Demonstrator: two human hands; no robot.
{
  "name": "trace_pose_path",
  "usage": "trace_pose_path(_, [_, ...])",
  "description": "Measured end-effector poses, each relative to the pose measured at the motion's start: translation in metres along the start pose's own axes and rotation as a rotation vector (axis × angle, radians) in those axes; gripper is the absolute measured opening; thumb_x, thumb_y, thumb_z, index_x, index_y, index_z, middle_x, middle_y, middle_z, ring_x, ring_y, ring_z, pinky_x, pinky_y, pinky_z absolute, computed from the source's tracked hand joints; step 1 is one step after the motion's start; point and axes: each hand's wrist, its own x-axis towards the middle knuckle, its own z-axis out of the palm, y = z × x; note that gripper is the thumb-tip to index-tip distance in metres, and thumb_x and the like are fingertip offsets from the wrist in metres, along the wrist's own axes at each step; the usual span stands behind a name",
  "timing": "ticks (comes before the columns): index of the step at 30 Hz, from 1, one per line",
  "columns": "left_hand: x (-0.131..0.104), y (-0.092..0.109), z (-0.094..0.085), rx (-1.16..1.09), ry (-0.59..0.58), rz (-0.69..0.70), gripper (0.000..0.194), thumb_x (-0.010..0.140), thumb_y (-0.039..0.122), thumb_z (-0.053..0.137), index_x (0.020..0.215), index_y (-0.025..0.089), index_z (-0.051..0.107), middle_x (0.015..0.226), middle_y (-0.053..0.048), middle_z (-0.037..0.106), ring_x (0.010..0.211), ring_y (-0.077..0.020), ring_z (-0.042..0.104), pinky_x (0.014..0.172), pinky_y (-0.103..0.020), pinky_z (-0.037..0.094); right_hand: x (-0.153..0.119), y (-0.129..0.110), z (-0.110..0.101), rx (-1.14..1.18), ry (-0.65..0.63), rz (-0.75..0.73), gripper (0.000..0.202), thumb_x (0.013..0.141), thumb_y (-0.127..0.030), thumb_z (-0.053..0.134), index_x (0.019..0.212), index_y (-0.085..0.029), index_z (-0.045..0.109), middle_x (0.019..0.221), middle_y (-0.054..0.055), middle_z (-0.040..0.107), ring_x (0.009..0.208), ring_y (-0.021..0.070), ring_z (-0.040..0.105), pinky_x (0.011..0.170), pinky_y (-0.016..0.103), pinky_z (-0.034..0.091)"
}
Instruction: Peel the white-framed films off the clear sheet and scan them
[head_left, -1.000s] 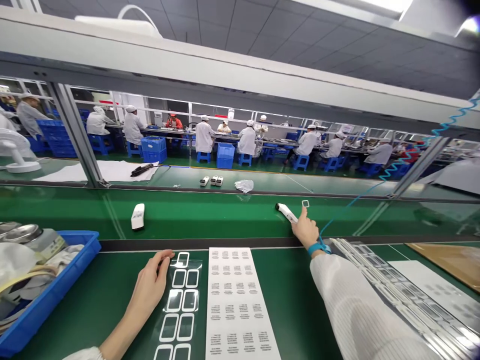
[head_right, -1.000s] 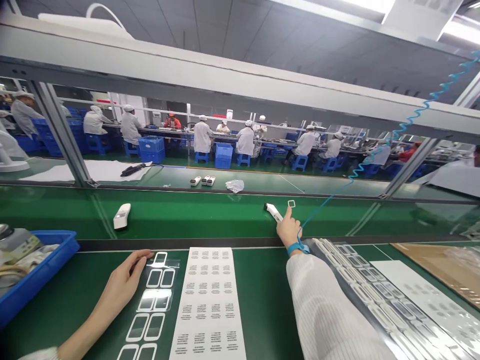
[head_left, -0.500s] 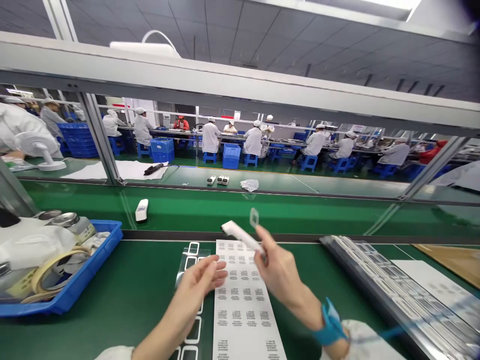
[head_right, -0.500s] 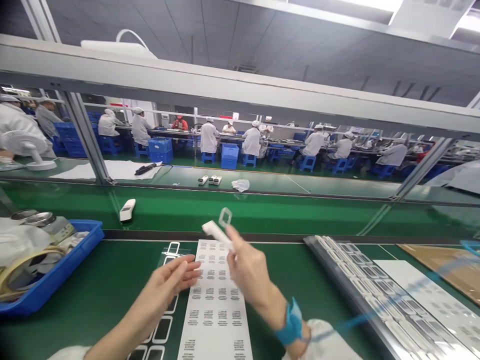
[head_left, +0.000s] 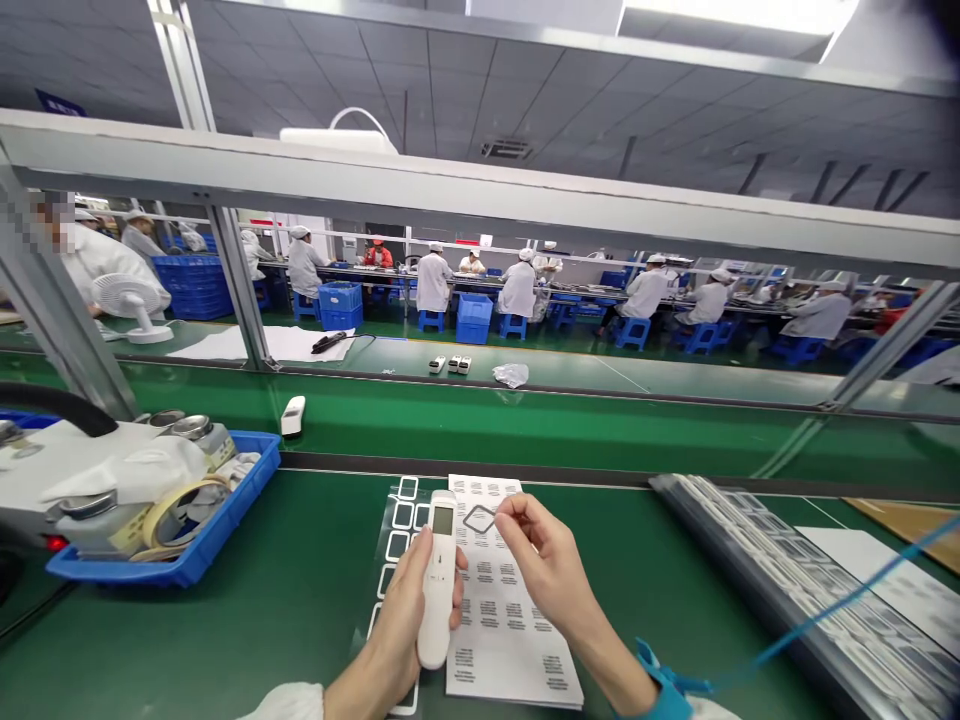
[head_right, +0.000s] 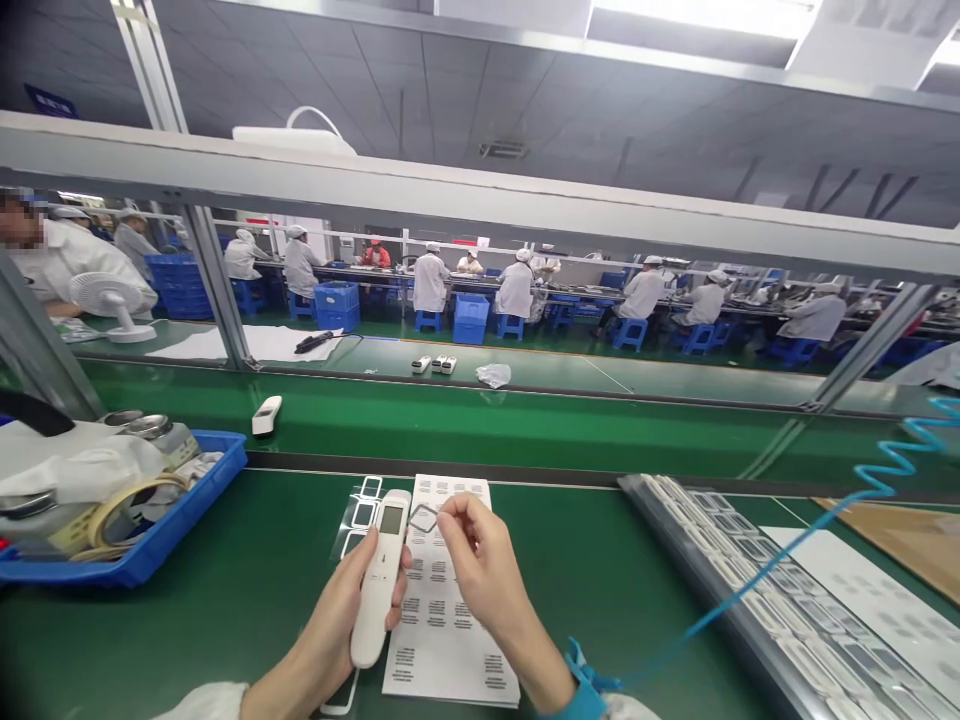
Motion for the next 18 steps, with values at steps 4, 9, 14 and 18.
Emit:
trace_pose_path(4, [-0.003, -0.004, 0.003, 0.118, 0.010, 0.018, 0.054, 0.075, 0.067, 0.053, 0.085, 0.015, 0.060, 0.060, -0.002, 0.058, 0.051, -0.0141, 0.055, 0.056, -0.026, 0.045, 0.013, 0.002, 0.000, 0.121, -0.073, 0.130, 0.028, 0.089, -0.043, 0.052, 0.075, -0.019, 0.050, 0.062, -0.003, 0.042, 0.054, 0.0122, 0.036, 0.049, 0.024, 0.030])
trace_pose_path(9, [-0.007, -0.003, 0.005, 0.169, 0.067, -0.017, 0.055, 0.077, 0.065, 0.054, 0.101, 0.016, 0.055, 0.066, 0.000, 0.058, 0.048, -0.0119, 0.052, 0.050, -0.024, 0.041, 0.016, 0.002, 0.009, 0.134, -0.123, 0.164, 0.028, 0.089, -0.041, 0.054, 0.074, -0.018, 0.051, 0.066, -0.001, 0.046, 0.058, 0.0126, 0.040, 0.052, 0.024, 0.033])
trace_pose_path(14, [-0.009, -0.003, 0.006, 0.197, 0.045, -0.003, 0.057, 0.080, 0.064, 0.050, 0.108, 0.015, 0.053, 0.071, -0.003, 0.060, 0.048, -0.0107, 0.049, 0.048, -0.023, 0.038, 0.013, 0.001, 0.014, 0.134, -0.185, 0.188, 0.023, 0.091, -0.036, 0.051, 0.076, -0.018, 0.050, 0.065, -0.002, 0.049, 0.058, 0.0132, 0.046, 0.053, 0.024, 0.036])
trace_pose_path(18, [-0.009, -0.005, 0.004, 0.190, 0.037, -0.023, 0.059, 0.080, 0.063, 0.051, 0.115, 0.016, 0.049, 0.079, -0.005, 0.062, 0.049, -0.0109, 0.050, 0.049, -0.023, 0.039, 0.012, 0.002, 0.014, 0.118, -0.192, 0.191, 0.022, 0.091, -0.034, 0.050, 0.076, -0.018, 0.050, 0.063, -0.002, 0.049, 0.056, 0.0127, 0.046, 0.052, 0.023, 0.035])
